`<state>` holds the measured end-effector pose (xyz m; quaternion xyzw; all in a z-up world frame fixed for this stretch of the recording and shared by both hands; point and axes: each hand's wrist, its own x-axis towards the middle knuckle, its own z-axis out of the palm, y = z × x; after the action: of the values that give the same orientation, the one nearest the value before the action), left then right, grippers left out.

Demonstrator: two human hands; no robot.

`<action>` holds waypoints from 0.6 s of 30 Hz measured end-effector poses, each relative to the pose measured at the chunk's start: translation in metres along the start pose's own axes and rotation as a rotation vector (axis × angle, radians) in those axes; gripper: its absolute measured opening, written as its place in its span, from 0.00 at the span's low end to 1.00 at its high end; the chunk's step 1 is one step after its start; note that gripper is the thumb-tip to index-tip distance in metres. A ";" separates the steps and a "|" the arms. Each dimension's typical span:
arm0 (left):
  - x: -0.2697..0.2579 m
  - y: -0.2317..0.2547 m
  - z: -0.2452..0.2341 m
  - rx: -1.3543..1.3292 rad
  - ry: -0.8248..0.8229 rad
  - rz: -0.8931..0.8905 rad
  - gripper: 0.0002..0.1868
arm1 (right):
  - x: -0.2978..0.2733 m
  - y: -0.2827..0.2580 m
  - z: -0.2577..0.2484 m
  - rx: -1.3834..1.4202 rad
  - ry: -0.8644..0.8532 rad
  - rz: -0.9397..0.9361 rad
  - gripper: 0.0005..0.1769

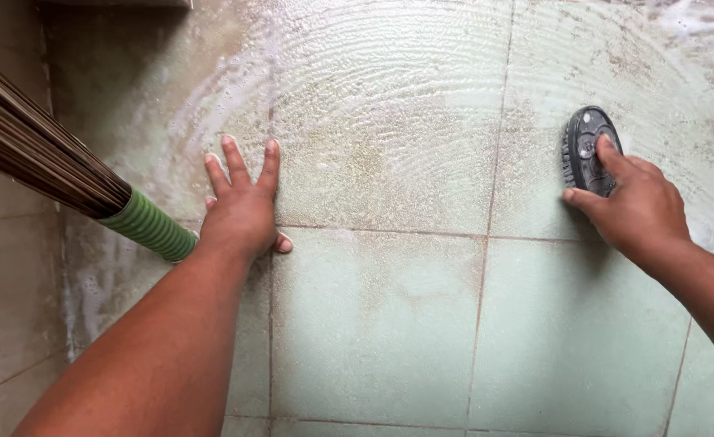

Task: The person scrubs the tiled floor with soapy water using a broom and a handheld scrub brush.

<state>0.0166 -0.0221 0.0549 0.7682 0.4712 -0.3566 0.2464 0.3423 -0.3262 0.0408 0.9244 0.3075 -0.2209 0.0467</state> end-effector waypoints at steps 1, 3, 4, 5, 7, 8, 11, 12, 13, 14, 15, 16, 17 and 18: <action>-0.002 0.001 0.001 -0.010 0.007 0.012 0.83 | -0.002 0.009 -0.004 -0.010 -0.023 0.096 0.54; -0.006 0.003 0.003 -0.022 0.000 0.025 0.82 | 0.002 0.012 -0.007 -0.003 -0.036 0.095 0.54; -0.007 0.003 0.001 -0.013 -0.005 0.019 0.81 | 0.000 0.011 -0.007 0.014 -0.040 0.086 0.54; -0.007 0.005 -0.001 -0.006 0.000 0.017 0.81 | -0.003 0.010 -0.006 0.007 -0.041 0.089 0.54; -0.010 0.004 0.000 -0.002 -0.006 0.016 0.81 | 0.002 0.008 -0.007 0.054 -0.050 0.121 0.54; -0.007 0.005 -0.001 0.007 -0.006 0.011 0.82 | 0.006 0.010 -0.012 0.043 -0.033 0.114 0.54; -0.005 0.004 -0.002 0.012 -0.038 0.005 0.81 | 0.003 0.007 -0.011 0.016 -0.052 0.086 0.54; -0.007 0.004 0.000 0.007 -0.045 0.002 0.81 | 0.002 0.006 -0.012 0.025 -0.080 0.124 0.54; -0.006 0.004 -0.001 0.018 -0.043 0.007 0.81 | 0.003 0.004 -0.012 0.039 -0.100 0.163 0.55; -0.005 0.003 -0.002 0.028 -0.041 0.011 0.81 | 0.004 0.003 -0.014 0.040 -0.098 0.162 0.55; -0.005 0.001 -0.004 0.031 -0.040 0.010 0.81 | 0.004 0.003 -0.015 0.043 -0.115 0.173 0.55; -0.005 0.000 -0.006 0.029 -0.038 0.010 0.81 | 0.004 0.003 -0.016 0.046 -0.131 0.184 0.56; -0.005 0.002 -0.005 0.016 -0.037 0.016 0.81 | 0.003 0.004 -0.018 0.039 -0.128 0.187 0.56; -0.006 0.006 -0.002 0.010 -0.039 0.022 0.81 | 0.002 0.005 -0.020 0.050 -0.116 0.194 0.55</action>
<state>0.0208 -0.0259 0.0611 0.7674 0.4562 -0.3711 0.2553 0.3541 -0.3247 0.0580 0.9364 0.2078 -0.2760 0.0623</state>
